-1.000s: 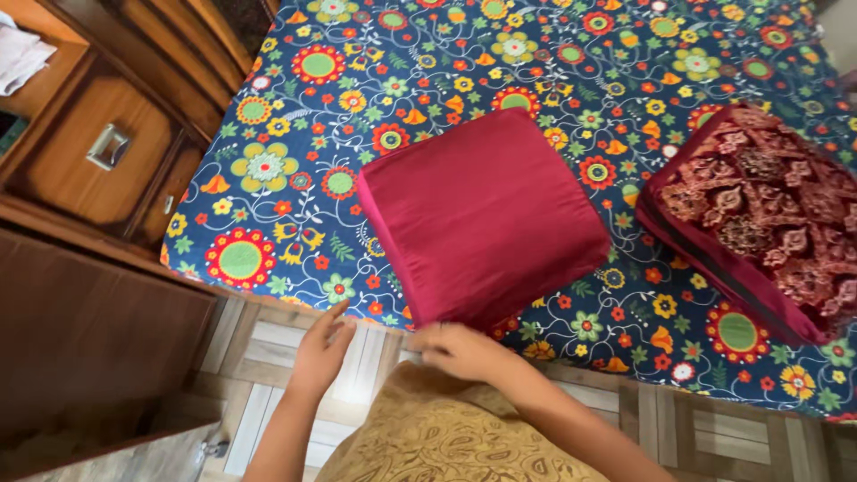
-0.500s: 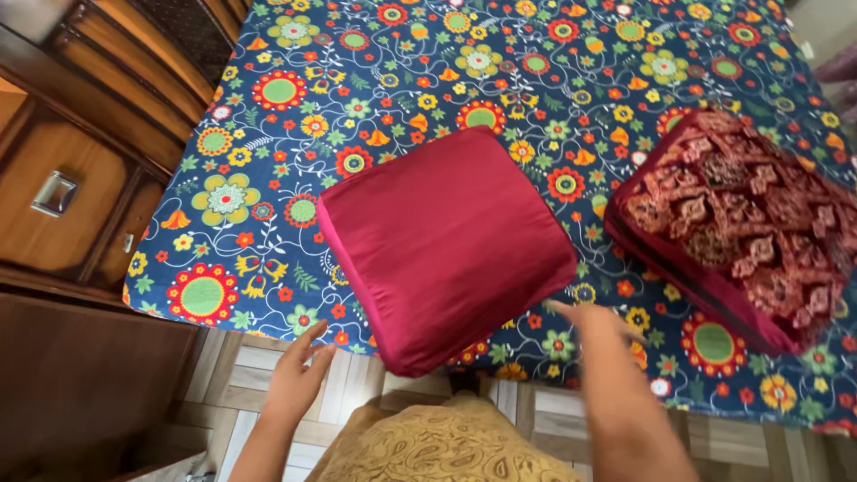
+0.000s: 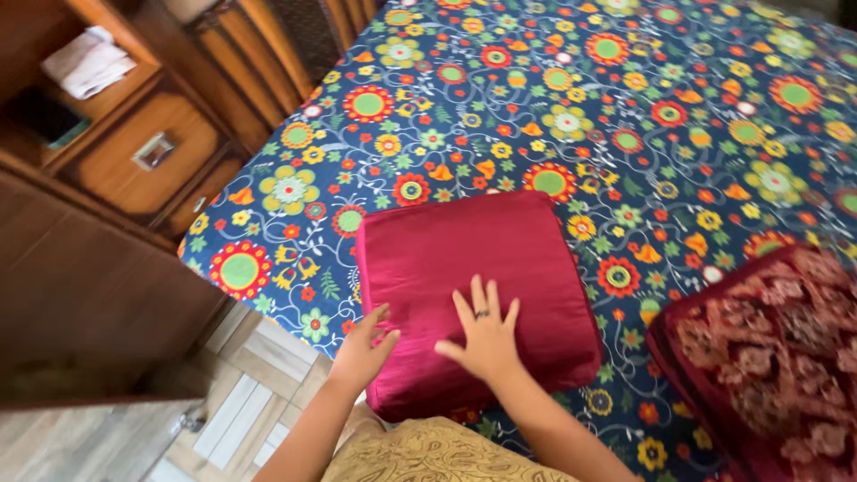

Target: The person folds a pink pillowcase and places it on the bed, then folds a pink and white patterned blanket and places it on the bed. The person also handles a stack of folded clothes and places them on the bed.

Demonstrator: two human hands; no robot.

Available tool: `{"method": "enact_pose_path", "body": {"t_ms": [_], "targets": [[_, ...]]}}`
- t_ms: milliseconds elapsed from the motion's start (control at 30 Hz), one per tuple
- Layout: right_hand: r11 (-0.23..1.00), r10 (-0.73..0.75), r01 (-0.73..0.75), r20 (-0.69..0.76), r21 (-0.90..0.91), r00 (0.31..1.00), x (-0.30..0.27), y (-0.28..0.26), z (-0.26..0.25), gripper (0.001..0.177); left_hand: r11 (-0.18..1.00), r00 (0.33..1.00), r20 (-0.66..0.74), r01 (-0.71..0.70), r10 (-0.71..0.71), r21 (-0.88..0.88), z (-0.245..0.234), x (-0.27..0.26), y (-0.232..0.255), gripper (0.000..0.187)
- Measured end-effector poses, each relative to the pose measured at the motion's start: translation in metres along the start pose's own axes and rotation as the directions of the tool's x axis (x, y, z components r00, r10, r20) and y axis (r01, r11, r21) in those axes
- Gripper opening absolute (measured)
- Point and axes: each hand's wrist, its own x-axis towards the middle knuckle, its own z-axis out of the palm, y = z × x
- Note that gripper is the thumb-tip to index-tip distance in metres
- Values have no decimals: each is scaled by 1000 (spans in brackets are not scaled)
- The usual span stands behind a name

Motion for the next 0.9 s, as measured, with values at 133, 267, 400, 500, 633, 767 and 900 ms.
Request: {"method": "enact_pose_path", "body": {"t_ms": [133,267,400,500,633,767,900], "targets": [[999,34,-25,224,-46,974,4,-18,-1,125,998,997,-66,48,-45,36,-6,-21,4,63],[995,-102,102,107,9,989,42,-28,-1,118,982,977,-93,187,-190,-37,-16,-44,-2,65],[892,-436,451,242,-10,867,65,-56,19,109,984,969,-181,155,-170,-92,-30,-55,-11,61],[748,-653,584,512,317,558,62,-87,41,67,976,951,-248,144,-182,-165,-41,-62,-11,55],[609,-749,524,215,595,626,84,-112,26,61,956,939,-267,150,-217,-251,-70,-74,-7,52],[914,-311,404,-571,40,760,139,-73,-51,36,966,935,-297,128,-194,-226,-102,-80,-8,51],[981,171,-190,-590,30,789,179,-55,-68,59,963,944,-277,113,-182,-245,-142,-77,-15,50]]}}
